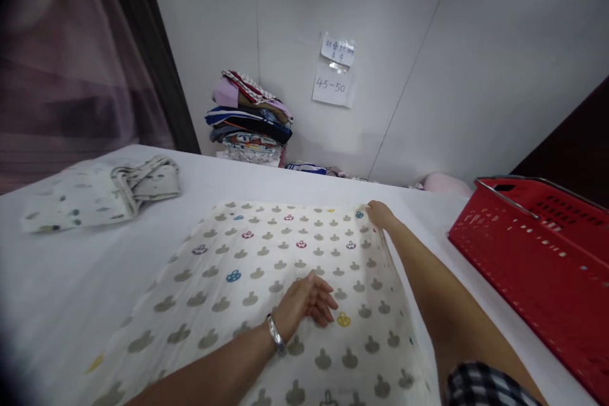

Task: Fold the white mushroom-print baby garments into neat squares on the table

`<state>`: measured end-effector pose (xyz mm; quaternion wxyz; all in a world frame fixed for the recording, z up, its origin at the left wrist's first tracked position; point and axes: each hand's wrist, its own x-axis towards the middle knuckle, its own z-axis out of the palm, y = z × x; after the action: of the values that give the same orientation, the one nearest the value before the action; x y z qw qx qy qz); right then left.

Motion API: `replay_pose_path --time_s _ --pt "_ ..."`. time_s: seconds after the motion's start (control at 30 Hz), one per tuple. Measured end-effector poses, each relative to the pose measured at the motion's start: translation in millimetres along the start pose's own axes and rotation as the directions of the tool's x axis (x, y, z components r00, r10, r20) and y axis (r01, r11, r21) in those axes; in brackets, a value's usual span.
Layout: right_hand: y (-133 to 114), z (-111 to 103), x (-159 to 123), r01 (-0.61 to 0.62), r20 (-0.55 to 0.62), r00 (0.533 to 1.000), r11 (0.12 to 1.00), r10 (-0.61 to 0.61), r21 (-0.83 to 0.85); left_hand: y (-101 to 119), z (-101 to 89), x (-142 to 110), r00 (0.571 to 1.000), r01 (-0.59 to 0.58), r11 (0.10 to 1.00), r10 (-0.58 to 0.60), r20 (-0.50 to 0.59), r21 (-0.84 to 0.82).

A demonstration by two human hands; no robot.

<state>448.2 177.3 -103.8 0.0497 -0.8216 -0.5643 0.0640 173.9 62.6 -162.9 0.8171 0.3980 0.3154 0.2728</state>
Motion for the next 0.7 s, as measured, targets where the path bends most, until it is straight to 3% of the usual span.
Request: replay_pose_path --time_s 0.2,0.37,0.5,0.57,0.63,0.7 --pt "-3 55 1 -0.086 -0.023 0.996 0.986 0.084 -0.141 -5 0.9 2 1.000 0.005 1.000 -0.005 -0.008 0.004" --pt "-1 57 -12 -0.043 -0.074 0.997 0.977 0.028 -0.208 -5 3.7 1 0.997 0.031 0.999 -0.029 -0.065 0.030" --pt "-12 50 -20 0.018 -0.125 0.991 0.978 -0.045 -0.207 25 8.8 1 0.991 0.125 0.989 -0.120 -0.057 0.084" --pt "-22 54 -24 0.155 -0.179 0.965 0.969 -0.190 -0.193 50 4.9 8 0.996 0.061 0.968 -0.044 -0.072 0.245" --pt "-31 61 -26 0.329 -0.192 0.914 0.929 -0.358 -0.167 76 -11.1 18 0.983 -0.047 0.845 0.133 -0.123 0.533" --pt "-32 72 -27 0.395 -0.147 0.899 0.909 -0.413 -0.136 100 -42.6 30 0.920 -0.101 0.554 0.369 -0.135 0.826"
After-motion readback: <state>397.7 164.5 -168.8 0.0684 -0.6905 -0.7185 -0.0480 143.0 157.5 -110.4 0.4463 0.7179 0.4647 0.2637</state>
